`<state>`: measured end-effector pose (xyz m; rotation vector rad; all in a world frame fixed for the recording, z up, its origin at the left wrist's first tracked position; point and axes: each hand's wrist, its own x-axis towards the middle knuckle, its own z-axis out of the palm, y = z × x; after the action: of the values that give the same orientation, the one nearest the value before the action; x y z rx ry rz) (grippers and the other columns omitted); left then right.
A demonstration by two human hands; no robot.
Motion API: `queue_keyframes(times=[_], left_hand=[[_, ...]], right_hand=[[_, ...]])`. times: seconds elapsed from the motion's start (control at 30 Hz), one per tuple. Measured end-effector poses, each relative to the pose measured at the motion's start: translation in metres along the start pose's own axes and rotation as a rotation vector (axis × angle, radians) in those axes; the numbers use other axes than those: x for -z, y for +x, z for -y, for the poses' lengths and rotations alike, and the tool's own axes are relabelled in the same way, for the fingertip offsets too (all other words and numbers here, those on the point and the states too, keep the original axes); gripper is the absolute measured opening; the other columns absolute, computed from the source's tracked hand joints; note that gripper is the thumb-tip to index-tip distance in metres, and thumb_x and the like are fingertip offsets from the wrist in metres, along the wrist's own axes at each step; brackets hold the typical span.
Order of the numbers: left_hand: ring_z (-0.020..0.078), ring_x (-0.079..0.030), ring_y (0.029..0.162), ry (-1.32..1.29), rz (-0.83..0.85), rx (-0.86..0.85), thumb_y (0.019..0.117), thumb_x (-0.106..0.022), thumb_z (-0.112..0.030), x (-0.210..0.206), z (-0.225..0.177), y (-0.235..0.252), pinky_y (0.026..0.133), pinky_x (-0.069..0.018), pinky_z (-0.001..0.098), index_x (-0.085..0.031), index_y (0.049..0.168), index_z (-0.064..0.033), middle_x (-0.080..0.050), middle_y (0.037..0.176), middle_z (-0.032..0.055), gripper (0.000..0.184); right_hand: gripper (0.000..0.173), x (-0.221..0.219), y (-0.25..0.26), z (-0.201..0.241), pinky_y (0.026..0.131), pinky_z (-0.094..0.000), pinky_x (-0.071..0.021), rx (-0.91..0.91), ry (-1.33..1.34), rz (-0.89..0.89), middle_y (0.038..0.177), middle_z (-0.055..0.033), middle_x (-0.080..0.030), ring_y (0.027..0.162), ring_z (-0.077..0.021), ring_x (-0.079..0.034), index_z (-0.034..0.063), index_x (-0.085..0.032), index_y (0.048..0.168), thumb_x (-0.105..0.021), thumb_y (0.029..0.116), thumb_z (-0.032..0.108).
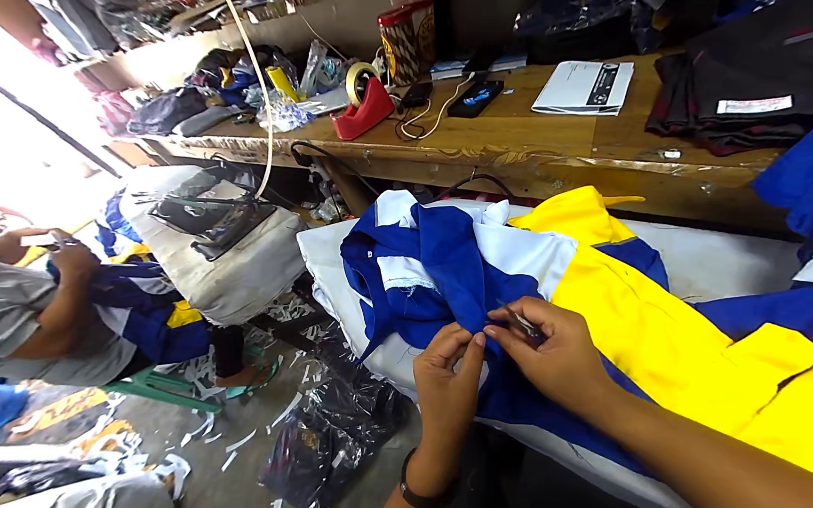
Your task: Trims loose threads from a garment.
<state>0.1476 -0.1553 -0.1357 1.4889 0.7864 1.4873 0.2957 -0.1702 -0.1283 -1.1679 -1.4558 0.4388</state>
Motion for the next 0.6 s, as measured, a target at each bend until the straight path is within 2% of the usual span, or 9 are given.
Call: queue_keyframes(times=[0.07, 0.13, 0.2, 0.27, 0.3, 0.4, 0.47, 0.53, 0.6], left_hand=[[0.0073, -0.071, 0.092, 0.113, 0.0, -0.108, 0.0882, -0.064, 0.004, -0.003, 0.004, -0.002, 0.083, -0.0594, 0.0216, -0.074, 0.086, 0.0066, -0.074, 0.095, 0.0095, 0.01], [0.0079, -0.072, 0.091, 0.16, -0.003, -0.156, 0.087, -0.064, 0.003, -0.004, 0.006, -0.003, 0.083, -0.0599, 0.0221, -0.074, 0.086, 0.0065, -0.075, 0.094, 0.0101, 0.01], [0.0059, -0.071, 0.09, 0.075, -0.001, -0.066, 0.0887, -0.065, 0.004, -0.003, 0.001, -0.002, 0.081, -0.0601, 0.021, -0.074, 0.086, 0.0055, -0.074, 0.094, 0.0079, 0.01], [0.0056, -0.071, 0.09, -0.051, 0.012, 0.059, 0.0904, -0.064, 0.004, 0.0, -0.003, 0.0, 0.081, -0.0594, 0.0216, -0.075, 0.086, 0.0034, -0.075, 0.096, 0.0058, 0.012], [0.0058, -0.07, 0.09, -0.076, 0.011, 0.079, 0.0905, -0.063, 0.004, 0.0, -0.003, 0.001, 0.081, -0.0592, 0.0218, -0.075, 0.086, 0.0031, -0.075, 0.096, 0.0057, 0.012], [0.006, -0.071, 0.09, -0.034, 0.001, 0.03, 0.0904, -0.065, 0.004, 0.0, -0.002, 0.0, 0.081, -0.0597, 0.0211, -0.075, 0.087, 0.0036, -0.074, 0.095, 0.0059, 0.011], [0.0058, -0.07, 0.087, -0.005, -0.004, -0.009, 0.0906, -0.066, 0.003, -0.002, 0.0, -0.001, 0.079, -0.0598, 0.0208, -0.075, 0.086, 0.0039, -0.074, 0.093, 0.0055, 0.01], [0.0057, -0.07, 0.087, 0.0, 0.017, -0.017, 0.092, -0.066, 0.002, -0.001, 0.001, -0.001, 0.079, -0.0594, 0.0207, -0.074, 0.087, 0.0044, -0.074, 0.093, 0.0056, 0.01], [0.0058, -0.07, 0.086, -0.014, 0.033, -0.007, 0.0923, -0.065, 0.003, 0.001, 0.0, 0.0, 0.079, -0.0591, 0.0209, -0.073, 0.087, 0.0044, -0.073, 0.093, 0.0058, 0.01]], right_hand=[[0.013, -0.002, -0.003, -0.002, 0.066, -0.0093, -0.0453, 0.111, -0.078, -0.046, 0.079, -0.0041, -0.067, 0.071, 0.0023, -0.057, -0.0001, -0.073, 0.088, -0.069, 0.0895, 0.013], [0.012, -0.001, -0.003, 0.001, 0.063, -0.0095, -0.0433, 0.107, -0.065, -0.037, 0.075, -0.0026, -0.065, 0.068, 0.0025, -0.055, 0.0005, -0.071, 0.084, -0.068, 0.0886, 0.011], [0.008, 0.006, 0.002, 0.01, 0.056, -0.008, -0.0399, -0.089, 0.107, 0.04, 0.07, 0.0069, -0.06, 0.061, 0.0074, -0.05, 0.0047, -0.069, 0.087, -0.069, 0.09, 0.012], [0.003, 0.012, 0.008, 0.015, 0.051, -0.0104, -0.0388, -0.29, 0.294, 0.109, 0.064, 0.0129, -0.057, 0.054, 0.0069, -0.048, 0.0101, -0.068, 0.09, -0.071, 0.0907, 0.01], [0.002, 0.012, 0.009, 0.015, 0.05, -0.0102, -0.0383, -0.293, 0.295, 0.113, 0.064, 0.0133, -0.056, 0.054, 0.0071, -0.048, 0.0102, -0.069, 0.091, -0.071, 0.0911, 0.011], [0.013, 0.007, 0.005, 0.009, 0.056, -0.0077, -0.0393, -0.096, 0.089, 0.081, 0.072, 0.008, -0.06, 0.061, 0.0085, -0.048, 0.0059, -0.072, 0.094, -0.069, 0.0931, 0.019], [0.012, 0.008, 0.005, 0.009, 0.056, -0.0076, -0.0389, -0.096, 0.09, 0.105, 0.072, 0.0076, -0.059, 0.06, 0.0083, -0.048, 0.0058, -0.07, 0.092, -0.068, 0.093, 0.018], [0.005, 0.014, 0.01, 0.015, 0.049, -0.0099, -0.0354, -0.323, 0.344, 0.206, 0.063, 0.0116, -0.052, 0.052, 0.0067, -0.044, 0.0105, -0.064, 0.088, -0.067, 0.0923, 0.01], [0.011, 0.018, 0.014, 0.019, 0.044, -0.0134, -0.0322, -0.532, 0.581, 0.256, 0.058, 0.0106, -0.05, 0.045, 0.0029, -0.04, 0.0117, -0.063, 0.085, -0.067, 0.0924, 0.005]])
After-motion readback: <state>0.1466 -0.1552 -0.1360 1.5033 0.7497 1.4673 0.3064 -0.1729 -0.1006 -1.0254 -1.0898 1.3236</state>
